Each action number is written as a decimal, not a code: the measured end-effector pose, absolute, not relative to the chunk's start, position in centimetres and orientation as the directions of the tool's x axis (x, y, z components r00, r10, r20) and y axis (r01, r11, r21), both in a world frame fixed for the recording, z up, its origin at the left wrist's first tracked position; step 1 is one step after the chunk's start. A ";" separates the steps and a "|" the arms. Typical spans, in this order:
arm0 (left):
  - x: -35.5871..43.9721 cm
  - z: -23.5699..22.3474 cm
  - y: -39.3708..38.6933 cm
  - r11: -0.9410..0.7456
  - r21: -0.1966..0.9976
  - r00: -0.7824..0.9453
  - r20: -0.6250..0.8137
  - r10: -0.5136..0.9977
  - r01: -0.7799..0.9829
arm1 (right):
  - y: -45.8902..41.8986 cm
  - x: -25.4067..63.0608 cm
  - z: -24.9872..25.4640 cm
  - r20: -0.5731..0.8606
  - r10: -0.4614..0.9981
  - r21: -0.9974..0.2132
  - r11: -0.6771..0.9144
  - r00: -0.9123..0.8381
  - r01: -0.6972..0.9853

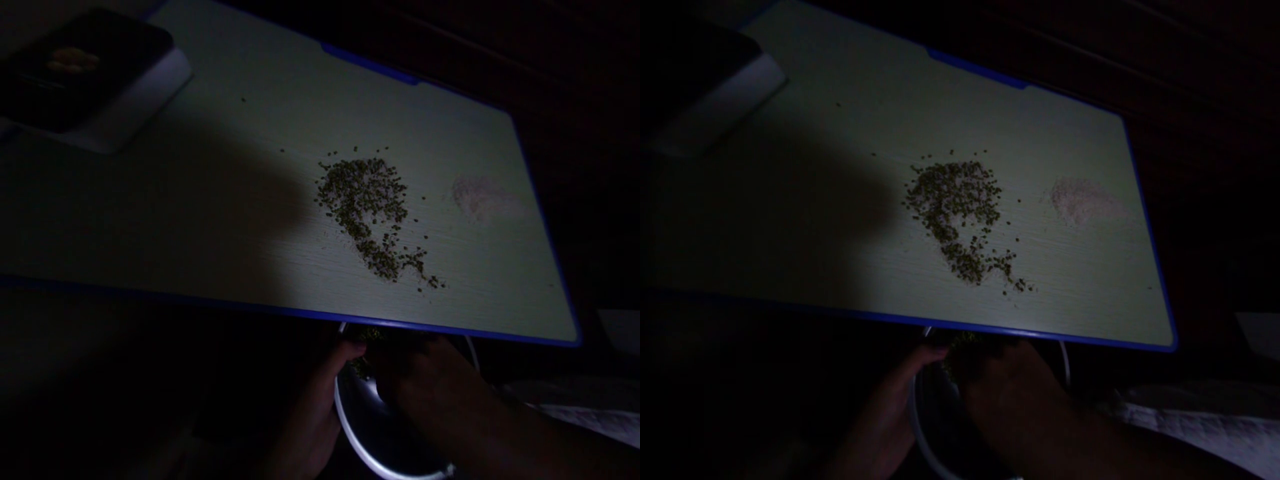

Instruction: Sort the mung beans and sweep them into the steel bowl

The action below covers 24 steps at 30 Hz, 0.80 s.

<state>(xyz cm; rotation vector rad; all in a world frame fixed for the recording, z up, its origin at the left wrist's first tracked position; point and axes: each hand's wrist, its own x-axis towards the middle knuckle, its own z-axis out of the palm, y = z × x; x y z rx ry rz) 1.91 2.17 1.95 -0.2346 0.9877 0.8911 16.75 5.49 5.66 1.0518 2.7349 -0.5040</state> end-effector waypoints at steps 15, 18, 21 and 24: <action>1.9 1.9 2.1 0.635 0.223 0.236 -0.798 0.555 -0.740 | 5.5 16.7 4.7 -0.350 0.606 -0.300 0.649 -0.714 0.699; 2.0 1.8 2.3 0.614 0.241 0.236 -0.771 0.591 -0.752 | 5.3 17.0 3.6 -0.379 0.613 -0.336 0.607 -0.693 0.720; 1.9 1.8 2.4 0.611 0.209 0.263 -0.764 0.590 -0.764 | 5.2 17.4 3.4 -0.389 0.621 -0.390 0.559 -0.681 0.732; 1.8 1.9 2.4 0.630 0.160 0.296 -0.778 0.554 -0.760 | 5.7 18.1 5.0 -0.390 0.633 -0.447 0.505 -0.669 0.739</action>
